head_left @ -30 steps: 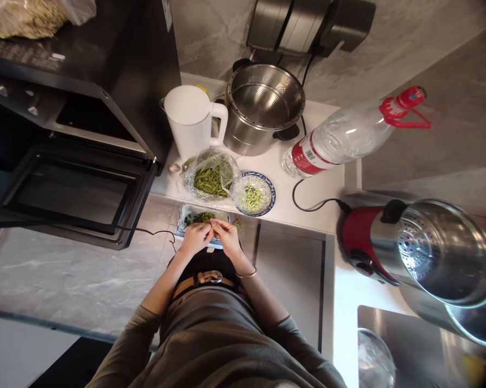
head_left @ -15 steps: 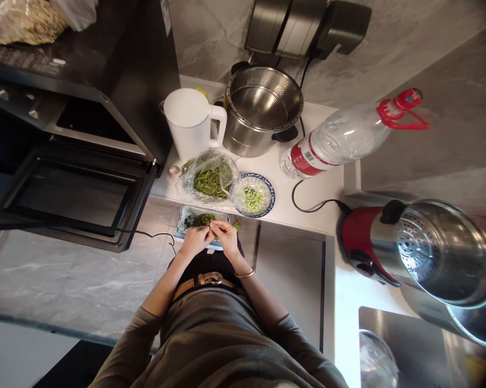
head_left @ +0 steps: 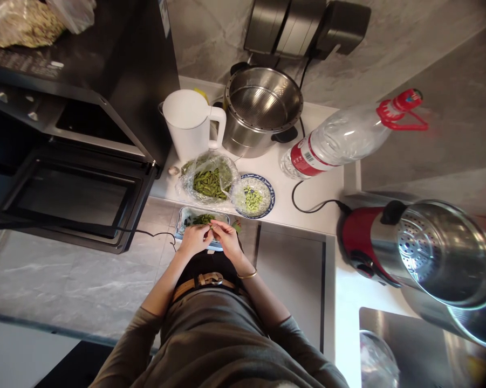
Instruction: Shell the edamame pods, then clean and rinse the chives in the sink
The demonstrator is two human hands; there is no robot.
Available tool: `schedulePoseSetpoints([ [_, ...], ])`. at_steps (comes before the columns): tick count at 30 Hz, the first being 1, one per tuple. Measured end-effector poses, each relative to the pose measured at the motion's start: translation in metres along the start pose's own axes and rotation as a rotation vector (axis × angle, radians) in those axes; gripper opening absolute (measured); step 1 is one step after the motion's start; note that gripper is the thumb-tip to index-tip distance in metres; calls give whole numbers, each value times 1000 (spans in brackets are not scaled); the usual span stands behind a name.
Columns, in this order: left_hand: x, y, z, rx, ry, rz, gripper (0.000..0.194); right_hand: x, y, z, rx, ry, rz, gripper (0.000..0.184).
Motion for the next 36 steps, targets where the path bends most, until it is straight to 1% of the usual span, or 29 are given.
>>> schedulePoseSetpoints([
  [4,4,0,-1,0,-36,-26,28,3,1,-2,-10,-16,-52,29],
  [8,7,-3,-1,-62,-67,-46,31,4,8,-5,60,-17,-90,31],
  [10,4,-7,0,-109,-41,-60,32,0,13,-7,92,0,-124,31],
  [12,-4,-13,1,-168,19,-92,32,-10,20,-9,111,32,-129,30],
  [14,-13,-20,2,-235,87,-134,33,-27,29,-12,143,112,-105,26],
  [17,-28,-30,-2,-334,167,-183,39,-61,43,-20,216,321,-20,21],
  [19,-36,-30,-7,-358,216,-210,46,-81,52,-28,280,461,91,20],
  [21,-40,-26,-15,-339,251,-233,51,-96,63,-35,364,581,247,20],
  [23,-42,-18,-24,-310,269,-242,48,-105,72,-42,431,648,400,23],
  [26,-39,-7,-37,-292,285,-236,42,-107,80,-49,460,653,534,29],
  [28,-32,1,-46,-226,264,-204,42,-106,79,-49,454,658,545,30],
  [30,-23,12,-59,-74,214,-132,38,-105,72,-45,440,672,517,28],
  [32,-14,22,-76,99,156,-52,30,-101,59,-42,400,662,486,25],
  [33,-10,25,-86,159,131,-23,27,-98,50,-41,367,644,479,25],
  [34,-8,26,-96,187,123,-14,26,-94,42,-42,326,620,477,25],
  [35,-7,24,-107,178,130,-17,25,-90,33,-44,281,593,481,25],
  [36,-6,20,-117,139,145,-27,24,-85,25,-46,239,567,487,25],
])
Point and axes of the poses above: each hand's wrist, its own z-axis away from the middle knuckle, its own y-axis out of the back of the hand, x = y × z, the point moved 5 cm from there along -z, towards the middle knuckle, and after that the axes turned 7 degrees about y, right-handed, at the moved point
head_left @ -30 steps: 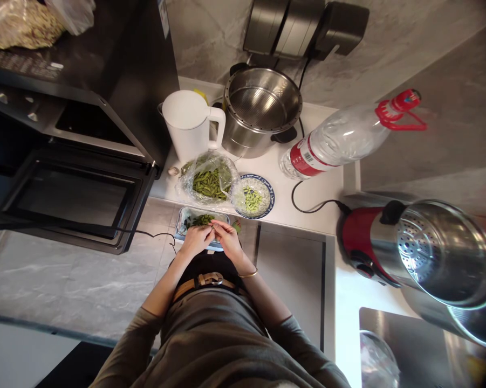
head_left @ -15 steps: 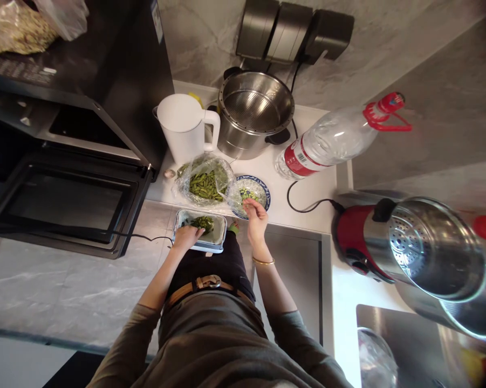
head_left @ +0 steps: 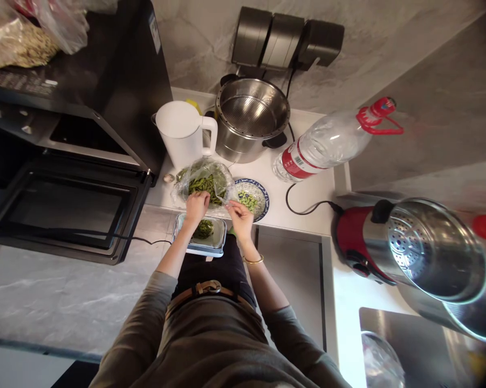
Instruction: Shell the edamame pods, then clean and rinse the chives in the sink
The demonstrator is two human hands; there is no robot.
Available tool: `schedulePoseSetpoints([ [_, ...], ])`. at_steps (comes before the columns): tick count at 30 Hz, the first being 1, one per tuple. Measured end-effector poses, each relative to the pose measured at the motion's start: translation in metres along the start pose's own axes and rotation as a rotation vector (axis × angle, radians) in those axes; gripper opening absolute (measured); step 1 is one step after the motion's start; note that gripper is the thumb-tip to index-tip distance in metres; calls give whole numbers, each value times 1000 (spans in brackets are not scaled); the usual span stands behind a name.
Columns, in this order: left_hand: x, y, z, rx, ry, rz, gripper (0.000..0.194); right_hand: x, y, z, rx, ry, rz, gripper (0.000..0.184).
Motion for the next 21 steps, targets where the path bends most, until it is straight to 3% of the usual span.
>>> schedulePoseSetpoints([
  [4,6,-23,-18,-171,12,-48,16,6,-22,1,-65,-41,-75,25],
  [8,10,-33,-15,-178,-21,-80,21,16,-25,3,-101,-224,-255,26],
  [11,9,-40,-15,-227,20,-85,22,20,-25,15,-219,-367,-325,26],
  [13,9,-44,-18,-256,58,-78,21,24,-25,26,-308,-366,-271,22],
  [18,7,-34,-19,-162,73,66,14,45,-33,53,-463,-304,-60,13],
  [21,1,-16,-6,-90,59,138,15,52,-37,61,-458,-335,-76,14],
])
Point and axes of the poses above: each hand's wrist, its own z-axis away from the middle knuckle, its own y-axis out of the back of the hand, x = y × z, the point moved 5 cm from there along -z, towards the middle knuckle, and after that the axes turned 7 degrees about y, right-handed, at the moved point
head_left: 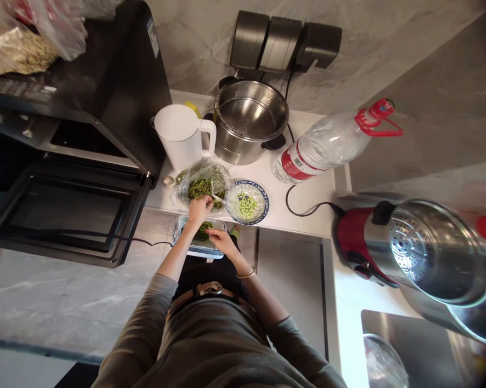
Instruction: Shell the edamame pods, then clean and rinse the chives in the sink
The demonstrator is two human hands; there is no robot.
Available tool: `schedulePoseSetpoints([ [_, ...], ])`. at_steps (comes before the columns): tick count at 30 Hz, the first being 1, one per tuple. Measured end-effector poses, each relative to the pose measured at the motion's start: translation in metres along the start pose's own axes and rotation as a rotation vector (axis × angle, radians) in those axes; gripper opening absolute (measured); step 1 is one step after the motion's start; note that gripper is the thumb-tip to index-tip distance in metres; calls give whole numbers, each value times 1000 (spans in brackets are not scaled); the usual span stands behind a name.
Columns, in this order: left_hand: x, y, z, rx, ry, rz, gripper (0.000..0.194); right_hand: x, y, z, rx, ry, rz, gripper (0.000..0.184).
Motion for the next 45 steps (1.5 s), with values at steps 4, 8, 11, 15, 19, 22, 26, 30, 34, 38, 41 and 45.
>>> schedulePoseSetpoints([
  [4,-12,20,40,80,-19,101,18,-9,-1,3,94,-55,-214,23],
  [8,-20,18,88,89,-59,185,18,-21,-8,5,113,-130,-466,37],
  [11,-21,12,110,104,-63,167,18,-22,-15,5,117,-108,-491,35],
  [15,-16,8,119,131,-46,4,19,-15,-19,6,169,-96,-464,33],
  [19,-12,2,120,87,-13,-66,24,-15,-21,10,210,-58,-450,34],
  [22,-11,-4,121,65,25,113,26,-19,-25,15,255,-13,-503,33],
  [26,-13,-8,122,30,128,499,40,-27,-30,21,303,72,-543,31],
  [30,-15,-11,118,-67,208,788,53,-31,-31,21,287,96,-502,33],
  [34,-11,-17,117,-260,216,981,60,-32,-29,21,310,132,-507,34],
  [38,-11,-18,120,-241,197,953,62,-32,-31,25,324,125,-447,34],
  [41,-14,-15,123,-144,180,876,57,-34,-36,27,302,136,-466,31],
  [45,-18,-11,124,-53,165,733,47,-30,-43,26,273,93,-617,25],
])
Point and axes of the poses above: each hand's wrist, its own z-axis away from the middle knuckle, its own y-axis out of the back of the hand, x = y × z, the point moved 5 cm from there along -z, towards the middle knuckle, and after that the axes turned 7 degrees about y, right-handed, at the moved point
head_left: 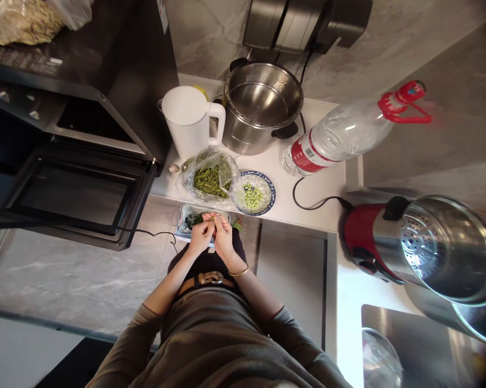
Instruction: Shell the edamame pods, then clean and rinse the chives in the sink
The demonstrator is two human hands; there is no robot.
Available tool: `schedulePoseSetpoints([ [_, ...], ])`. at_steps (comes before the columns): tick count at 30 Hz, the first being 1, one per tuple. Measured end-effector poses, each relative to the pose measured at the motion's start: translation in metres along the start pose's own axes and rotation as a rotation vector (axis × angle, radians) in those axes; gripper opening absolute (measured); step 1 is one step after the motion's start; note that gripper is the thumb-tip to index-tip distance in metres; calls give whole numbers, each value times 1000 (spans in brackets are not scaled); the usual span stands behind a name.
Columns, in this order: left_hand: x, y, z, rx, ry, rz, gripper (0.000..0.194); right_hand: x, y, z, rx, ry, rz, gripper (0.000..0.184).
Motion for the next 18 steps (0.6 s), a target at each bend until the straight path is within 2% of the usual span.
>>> schedulePoseSetpoints([
  [4,-4,1,-3,46,58,-85,40,14,5,-5,78,-152,-158,14],
  [8,-4,2,-4,25,88,57,42,23,11,-11,98,-306,-226,11],
  [15,-1,4,-6,-104,129,254,52,14,16,-12,-112,-346,-127,21],
  [18,-3,2,-6,-168,173,271,54,12,23,-15,-105,-319,-60,23],
])
Point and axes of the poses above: each hand's wrist, its own z-axis away from the middle knuckle, its own y-axis out of the back of the hand, x = y × z, the point moved 5 cm from there along -z, towards the middle knuckle, and after that the axes turned 7 degrees about y, right-handed, at the moved point
